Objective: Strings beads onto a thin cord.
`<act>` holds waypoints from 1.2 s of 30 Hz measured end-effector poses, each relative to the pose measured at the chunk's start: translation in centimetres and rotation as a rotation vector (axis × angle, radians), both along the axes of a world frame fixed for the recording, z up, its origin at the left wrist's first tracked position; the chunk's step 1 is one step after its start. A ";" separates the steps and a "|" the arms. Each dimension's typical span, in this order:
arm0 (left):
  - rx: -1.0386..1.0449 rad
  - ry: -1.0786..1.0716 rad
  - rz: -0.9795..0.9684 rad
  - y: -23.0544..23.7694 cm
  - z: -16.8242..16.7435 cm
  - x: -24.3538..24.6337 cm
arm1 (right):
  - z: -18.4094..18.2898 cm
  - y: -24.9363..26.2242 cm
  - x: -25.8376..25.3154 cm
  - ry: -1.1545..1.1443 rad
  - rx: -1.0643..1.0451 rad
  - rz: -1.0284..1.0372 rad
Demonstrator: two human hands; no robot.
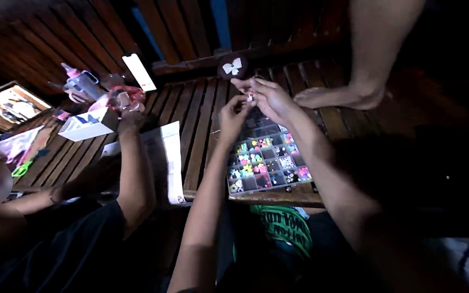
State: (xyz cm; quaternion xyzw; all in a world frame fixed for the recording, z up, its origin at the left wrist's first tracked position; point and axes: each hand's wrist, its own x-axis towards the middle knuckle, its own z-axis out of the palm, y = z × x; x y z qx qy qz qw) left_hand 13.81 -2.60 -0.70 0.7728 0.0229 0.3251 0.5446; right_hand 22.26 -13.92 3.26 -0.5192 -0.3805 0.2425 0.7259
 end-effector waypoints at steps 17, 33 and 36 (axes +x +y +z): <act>-0.305 0.235 -0.201 1.5 1.1 -1.8 | -0.4 -0.4 1.4 -0.016 -0.104 -0.168; -0.257 0.320 -0.229 1.4 0.7 -1.8 | 0.0 -0.6 1.4 -0.089 -0.116 -0.140; -0.250 0.344 -0.203 1.4 0.7 -1.8 | 0.2 -0.7 1.4 -0.092 -0.137 -0.146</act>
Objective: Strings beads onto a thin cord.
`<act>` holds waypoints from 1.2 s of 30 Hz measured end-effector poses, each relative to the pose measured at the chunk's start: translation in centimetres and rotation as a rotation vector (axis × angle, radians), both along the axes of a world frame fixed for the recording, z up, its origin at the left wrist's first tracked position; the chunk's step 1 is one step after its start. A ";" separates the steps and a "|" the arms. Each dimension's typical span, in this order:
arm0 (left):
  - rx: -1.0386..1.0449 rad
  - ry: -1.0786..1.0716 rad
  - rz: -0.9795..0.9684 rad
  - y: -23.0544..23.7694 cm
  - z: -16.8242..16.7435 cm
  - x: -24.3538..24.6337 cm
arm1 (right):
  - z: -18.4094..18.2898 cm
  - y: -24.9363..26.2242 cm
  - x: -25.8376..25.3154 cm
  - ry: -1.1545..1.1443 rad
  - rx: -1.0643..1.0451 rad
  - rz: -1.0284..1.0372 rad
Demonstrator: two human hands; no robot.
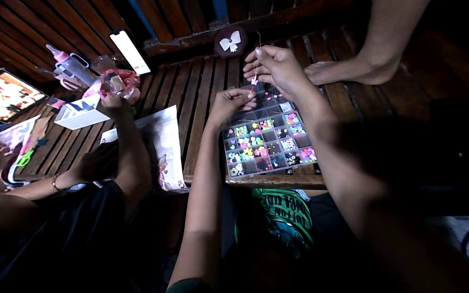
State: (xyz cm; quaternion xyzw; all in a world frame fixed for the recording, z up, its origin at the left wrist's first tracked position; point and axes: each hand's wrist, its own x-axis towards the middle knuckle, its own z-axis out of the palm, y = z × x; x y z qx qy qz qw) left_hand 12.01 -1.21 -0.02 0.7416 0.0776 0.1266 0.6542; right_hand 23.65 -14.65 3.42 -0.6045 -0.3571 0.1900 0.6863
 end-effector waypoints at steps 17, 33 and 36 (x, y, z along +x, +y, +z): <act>0.288 -0.071 0.112 1.0 -0.3 -0.1 | -0.1 -0.6 0.7 -0.218 -0.144 -0.159; 0.217 -0.188 0.138 0.9 -0.5 0.4 | -0.4 0.3 -0.5 -0.294 -0.193 0.068; 0.227 -0.181 0.118 0.7 -0.4 0.3 | -0.2 0.3 -0.8 -0.293 -0.206 0.076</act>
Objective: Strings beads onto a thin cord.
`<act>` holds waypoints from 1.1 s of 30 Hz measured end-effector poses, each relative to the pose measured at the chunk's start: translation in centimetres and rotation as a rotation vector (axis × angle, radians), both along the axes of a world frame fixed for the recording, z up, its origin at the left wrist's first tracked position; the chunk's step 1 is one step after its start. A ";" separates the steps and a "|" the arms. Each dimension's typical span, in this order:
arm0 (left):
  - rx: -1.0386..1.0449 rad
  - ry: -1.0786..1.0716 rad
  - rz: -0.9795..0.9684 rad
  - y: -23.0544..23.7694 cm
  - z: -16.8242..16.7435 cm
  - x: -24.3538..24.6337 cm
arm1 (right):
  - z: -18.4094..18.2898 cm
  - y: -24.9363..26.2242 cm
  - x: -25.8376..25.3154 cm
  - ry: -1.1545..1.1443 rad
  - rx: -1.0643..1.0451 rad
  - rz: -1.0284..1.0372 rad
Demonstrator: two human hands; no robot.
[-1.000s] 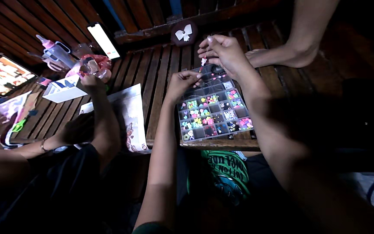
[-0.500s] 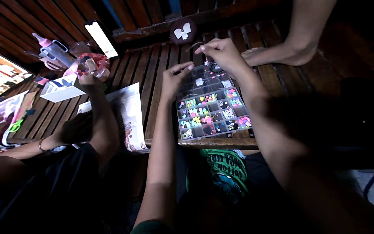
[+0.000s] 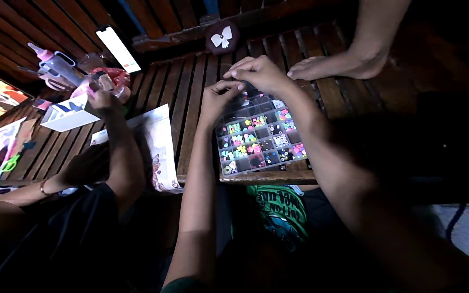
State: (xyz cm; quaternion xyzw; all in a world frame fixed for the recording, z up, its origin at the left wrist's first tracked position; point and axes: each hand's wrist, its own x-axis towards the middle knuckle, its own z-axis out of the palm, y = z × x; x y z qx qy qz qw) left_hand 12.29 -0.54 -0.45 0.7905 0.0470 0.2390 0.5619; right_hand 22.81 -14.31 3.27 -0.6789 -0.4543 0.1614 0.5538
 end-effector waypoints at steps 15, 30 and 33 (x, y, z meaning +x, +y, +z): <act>-0.257 -0.059 0.337 5.4 0.2 2.1 | -2.4 -0.6 3.4 0.064 0.024 -0.332; -0.028 0.279 0.472 14.6 0.1 12.7 | -7.0 -1.2 5.3 -0.299 -0.056 -0.498; -0.012 0.286 0.508 14.4 -0.2 13.9 | -7.1 -1.1 5.4 -0.297 -0.074 -0.480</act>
